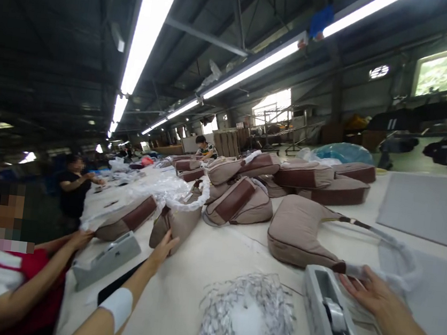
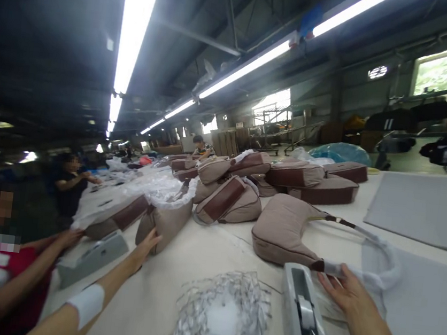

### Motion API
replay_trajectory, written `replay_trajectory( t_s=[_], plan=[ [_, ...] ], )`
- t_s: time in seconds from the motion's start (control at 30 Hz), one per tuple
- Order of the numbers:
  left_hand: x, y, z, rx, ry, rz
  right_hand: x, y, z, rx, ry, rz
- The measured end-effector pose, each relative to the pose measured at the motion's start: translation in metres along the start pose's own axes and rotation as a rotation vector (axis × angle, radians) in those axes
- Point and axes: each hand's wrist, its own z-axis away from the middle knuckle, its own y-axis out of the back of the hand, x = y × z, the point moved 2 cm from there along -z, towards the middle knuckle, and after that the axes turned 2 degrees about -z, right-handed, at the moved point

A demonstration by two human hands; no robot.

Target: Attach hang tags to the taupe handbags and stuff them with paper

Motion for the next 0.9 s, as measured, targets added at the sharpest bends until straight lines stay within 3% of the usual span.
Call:
replay_trajectory(
  t_s=[0.1,0.27,0.37,0.47,0.57,0.67,0.77,0.9],
  plan=[
    [0.002,-0.017,-0.014,-0.06,-0.016,0.013,-0.018,-0.039,0.014,-0.055,0.094,-0.075],
    [0.012,-0.036,-0.015,-0.12,-0.057,0.027,-0.055,-0.14,0.071,-0.328,0.333,-0.084],
    [0.032,-0.06,0.017,-0.157,-0.166,0.06,-0.07,-0.196,0.115,-0.487,0.437,-0.044],
    [0.072,-0.084,0.073,-0.264,-0.347,0.147,-0.081,-0.229,0.168,-0.625,0.495,-0.005],
    [0.119,-0.084,0.132,-0.392,-0.49,0.418,-0.089,-0.238,0.231,-0.764,0.548,0.048],
    [0.145,-0.054,0.174,-0.347,-0.525,0.621,-0.091,-0.228,0.298,-0.882,0.65,0.04],
    [0.139,-0.013,0.196,-0.295,-0.536,0.67,-0.085,-0.209,0.363,-0.974,0.699,0.028],
    [0.113,0.04,0.202,-0.257,-0.478,0.893,-0.075,-0.187,0.444,-1.12,0.752,0.182]
  ],
)
